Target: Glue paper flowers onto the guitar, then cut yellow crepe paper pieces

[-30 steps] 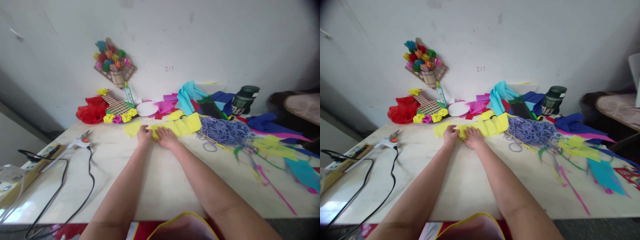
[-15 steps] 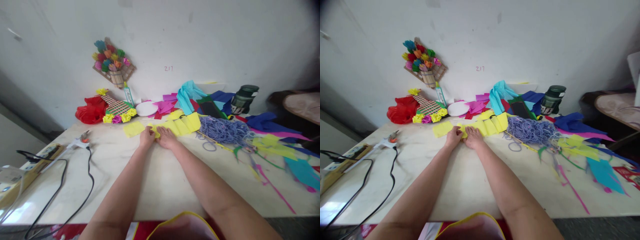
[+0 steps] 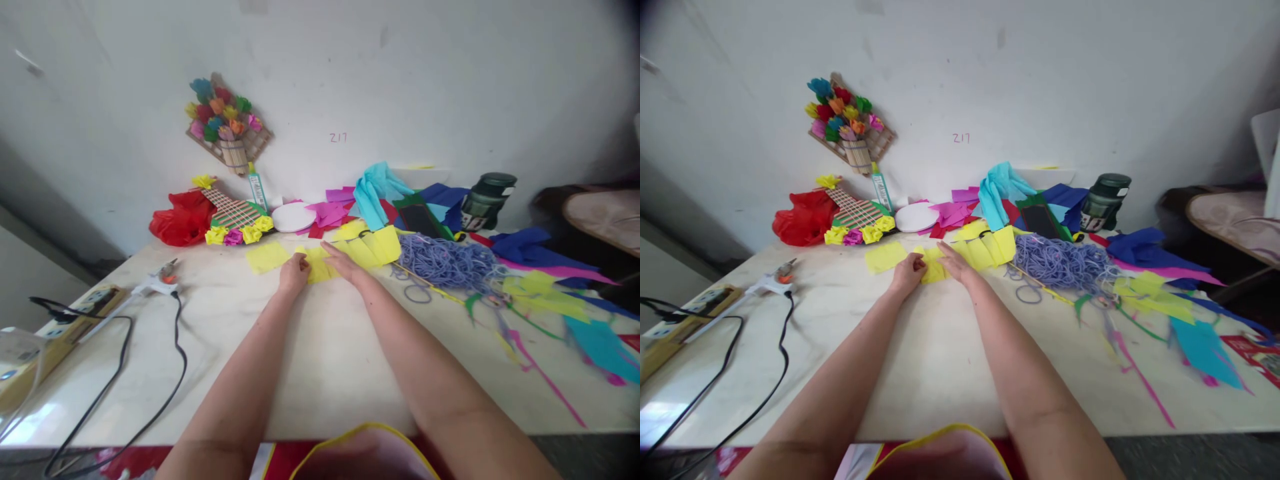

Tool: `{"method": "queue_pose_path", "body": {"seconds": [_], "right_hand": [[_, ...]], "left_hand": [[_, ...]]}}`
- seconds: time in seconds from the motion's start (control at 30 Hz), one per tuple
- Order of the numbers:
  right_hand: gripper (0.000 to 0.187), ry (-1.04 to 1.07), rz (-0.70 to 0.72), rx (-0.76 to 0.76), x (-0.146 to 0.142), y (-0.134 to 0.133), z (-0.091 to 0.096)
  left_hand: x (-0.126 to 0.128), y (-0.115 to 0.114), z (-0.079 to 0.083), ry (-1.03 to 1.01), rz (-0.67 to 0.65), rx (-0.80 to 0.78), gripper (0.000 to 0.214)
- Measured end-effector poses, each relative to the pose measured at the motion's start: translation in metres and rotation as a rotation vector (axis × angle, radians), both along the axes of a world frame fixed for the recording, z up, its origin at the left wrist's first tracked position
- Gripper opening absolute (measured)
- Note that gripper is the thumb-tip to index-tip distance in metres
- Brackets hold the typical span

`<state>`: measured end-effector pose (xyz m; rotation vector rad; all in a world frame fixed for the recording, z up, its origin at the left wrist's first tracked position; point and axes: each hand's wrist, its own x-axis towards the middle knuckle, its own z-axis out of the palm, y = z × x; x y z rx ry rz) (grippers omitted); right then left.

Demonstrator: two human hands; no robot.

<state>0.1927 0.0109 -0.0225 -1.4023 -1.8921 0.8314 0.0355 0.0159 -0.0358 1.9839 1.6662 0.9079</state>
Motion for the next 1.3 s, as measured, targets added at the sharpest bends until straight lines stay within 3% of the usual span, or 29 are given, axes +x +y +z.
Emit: {"method": "queue_pose_path", "body": {"seconds": [0.1,0.27,0.47,0.53,0.63,0.7,0.77,1.3], "right_hand": [[0.055,-0.005,-0.035,0.104,0.0,0.003,-0.004],[0.052,-0.403,0.052,0.278,-0.018,-0.006,-0.011],[0.046,-0.685,0.064,0.184,-0.025,-0.016,-0.01],[0.046,-0.699,0.067,0.158,-0.024,-0.015,-0.01],[0.047,-0.701,0.076,0.136,-0.022,-0.012,-0.012],[0.047,-0.702,0.081,0.132,-0.021,-0.011,-0.013],[0.048,-0.7,0.082,0.133,-0.02,-0.011,-0.014],[0.053,-0.653,0.078,0.12,-0.018,-0.017,-0.01]], "left_hand": [[0.0,0.0,0.0,0.014,-0.006,0.011,0.034],[-0.001,-0.002,0.001,0.032,-0.005,0.014,0.033],[0.001,-0.004,0.003,0.048,0.008,-0.013,0.033],[0.002,-0.008,0.005,0.12,0.046,0.014,0.032],[0.002,-0.016,0.012,0.304,0.223,0.124,0.032],[0.002,-0.021,0.017,0.367,0.367,0.1,0.038],[0.003,-0.023,0.019,0.389,0.43,0.043,0.044],[0.018,-0.005,0.028,0.32,0.345,-0.238,0.026]]}}
